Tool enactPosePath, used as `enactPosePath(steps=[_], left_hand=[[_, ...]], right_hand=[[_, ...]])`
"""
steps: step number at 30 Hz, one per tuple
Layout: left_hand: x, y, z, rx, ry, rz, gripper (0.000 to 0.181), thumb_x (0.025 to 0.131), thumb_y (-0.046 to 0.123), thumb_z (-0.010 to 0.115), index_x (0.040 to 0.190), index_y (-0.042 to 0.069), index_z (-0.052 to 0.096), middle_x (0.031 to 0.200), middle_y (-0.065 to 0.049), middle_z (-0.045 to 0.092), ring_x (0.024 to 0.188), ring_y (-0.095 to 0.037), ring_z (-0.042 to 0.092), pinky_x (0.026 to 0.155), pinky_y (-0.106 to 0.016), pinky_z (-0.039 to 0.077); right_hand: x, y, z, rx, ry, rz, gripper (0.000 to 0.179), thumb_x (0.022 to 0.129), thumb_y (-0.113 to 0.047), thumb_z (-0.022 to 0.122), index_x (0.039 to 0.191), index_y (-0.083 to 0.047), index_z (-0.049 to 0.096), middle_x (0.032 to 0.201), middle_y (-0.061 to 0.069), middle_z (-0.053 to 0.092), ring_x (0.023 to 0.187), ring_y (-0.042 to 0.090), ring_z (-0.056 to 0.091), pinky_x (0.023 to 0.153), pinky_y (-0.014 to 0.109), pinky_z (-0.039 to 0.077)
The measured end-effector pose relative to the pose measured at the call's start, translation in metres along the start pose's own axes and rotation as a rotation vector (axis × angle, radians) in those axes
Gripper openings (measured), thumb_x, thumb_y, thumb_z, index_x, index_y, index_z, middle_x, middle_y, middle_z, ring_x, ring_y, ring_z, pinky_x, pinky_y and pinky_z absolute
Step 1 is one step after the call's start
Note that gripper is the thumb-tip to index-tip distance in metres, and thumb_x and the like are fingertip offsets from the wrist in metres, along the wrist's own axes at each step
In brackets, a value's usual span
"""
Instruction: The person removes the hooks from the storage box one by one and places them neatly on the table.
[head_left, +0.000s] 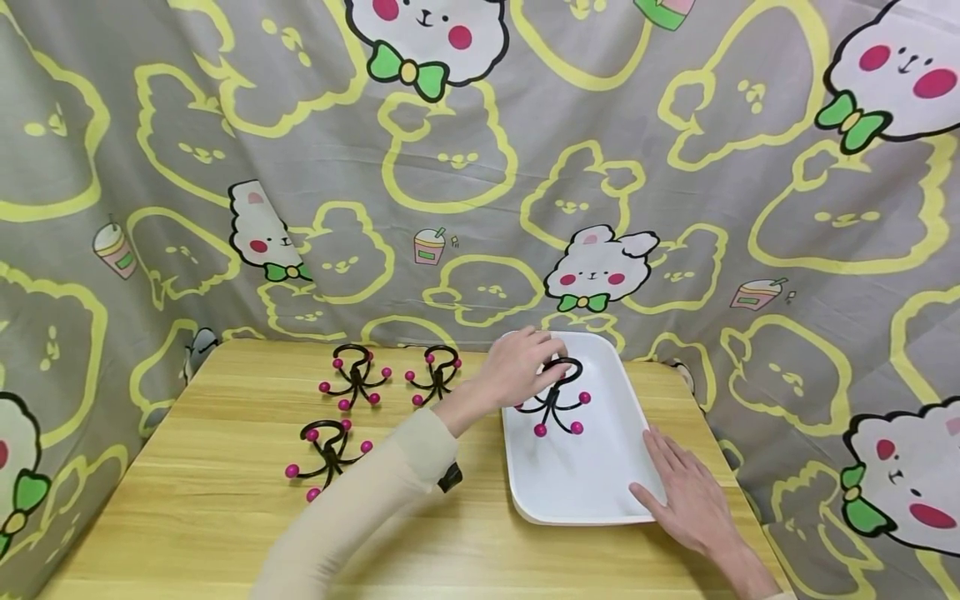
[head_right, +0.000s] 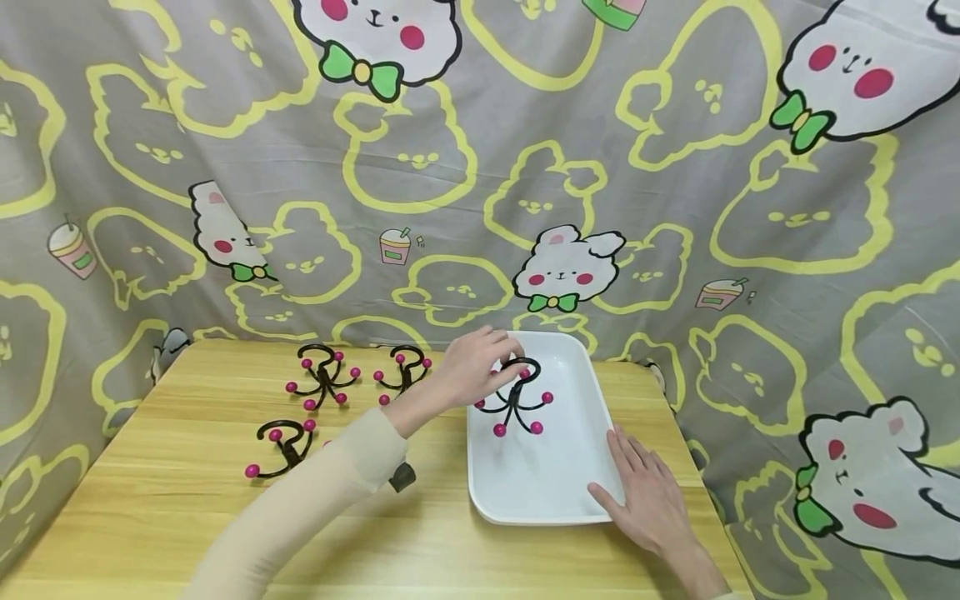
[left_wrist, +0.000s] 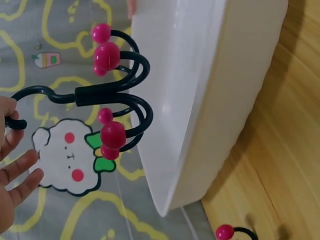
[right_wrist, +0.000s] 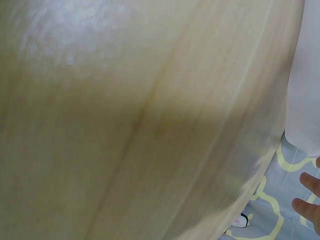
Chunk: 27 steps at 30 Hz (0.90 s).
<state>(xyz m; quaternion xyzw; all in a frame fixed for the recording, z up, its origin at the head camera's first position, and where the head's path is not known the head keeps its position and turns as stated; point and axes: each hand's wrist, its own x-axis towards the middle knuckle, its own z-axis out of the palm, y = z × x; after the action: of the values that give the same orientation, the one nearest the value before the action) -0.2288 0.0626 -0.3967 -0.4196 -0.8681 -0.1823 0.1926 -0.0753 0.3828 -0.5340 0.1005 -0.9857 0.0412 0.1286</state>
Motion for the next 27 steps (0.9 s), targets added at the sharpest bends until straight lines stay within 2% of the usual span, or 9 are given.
enactPosePath(steps=[5, 14, 18, 23, 27], left_hand=[[-0.016, -0.006, -0.014, -0.005, 0.018, -0.011, 0.017, 0.105, 0.038, 0.066, 0.109, 0.023, 0.073, 0.099, 0.006, 0.073, 0.086, -0.014, 0.061, 0.067, -0.025, 0.051], [-0.043, -0.021, -0.028, -0.009, 0.061, 0.021, 0.011, 0.101, 0.034, 0.072, 0.103, 0.024, 0.072, 0.087, 0.008, 0.065, 0.076, -0.010, 0.052, 0.061, -0.020, 0.041], [-0.053, -0.024, -0.035, -0.030, 0.061, 0.023, 0.010, 0.099, 0.032, 0.075, 0.101, 0.022, 0.073, 0.087, 0.007, 0.067, 0.076, -0.011, 0.053, 0.064, -0.022, 0.042], [-0.067, -0.027, -0.045, -0.056, 0.037, -0.008, 0.011, 0.099, 0.033, 0.074, 0.101, 0.021, 0.074, 0.090, 0.007, 0.069, 0.080, -0.012, 0.055, 0.066, -0.022, 0.043], [-0.080, -0.031, -0.050, -0.061, 0.055, 0.013, 0.012, 0.100, 0.033, 0.074, 0.100, 0.021, 0.074, 0.090, 0.007, 0.069, 0.080, -0.012, 0.056, 0.067, -0.024, 0.045]], right_hand=[[0.000, 0.000, 0.001, 0.018, -0.001, -0.006, 0.086, 0.097, -0.056, 0.066, 0.162, -0.005, 0.040, 0.166, 0.018, 0.045, 0.144, 0.043, 0.051, 0.112, 0.064, 0.042], [-0.001, 0.001, 0.001, 0.014, -0.002, -0.002, 0.086, 0.097, -0.056, 0.066, 0.162, -0.006, 0.039, 0.166, 0.018, 0.045, 0.145, 0.043, 0.050, 0.112, 0.063, 0.042], [-0.002, 0.001, 0.000, 0.012, -0.002, -0.002, 0.086, 0.097, -0.056, 0.066, 0.162, -0.006, 0.039, 0.166, 0.018, 0.045, 0.144, 0.043, 0.050, 0.112, 0.063, 0.042], [-0.002, 0.001, 0.000, 0.013, -0.001, -0.004, 0.086, 0.097, -0.055, 0.066, 0.162, -0.005, 0.040, 0.166, 0.018, 0.045, 0.144, 0.043, 0.050, 0.112, 0.062, 0.041], [-0.002, 0.000, -0.001, 0.013, 0.002, -0.004, 0.086, 0.097, -0.055, 0.066, 0.161, -0.005, 0.040, 0.166, 0.018, 0.045, 0.144, 0.043, 0.050, 0.112, 0.062, 0.041]])
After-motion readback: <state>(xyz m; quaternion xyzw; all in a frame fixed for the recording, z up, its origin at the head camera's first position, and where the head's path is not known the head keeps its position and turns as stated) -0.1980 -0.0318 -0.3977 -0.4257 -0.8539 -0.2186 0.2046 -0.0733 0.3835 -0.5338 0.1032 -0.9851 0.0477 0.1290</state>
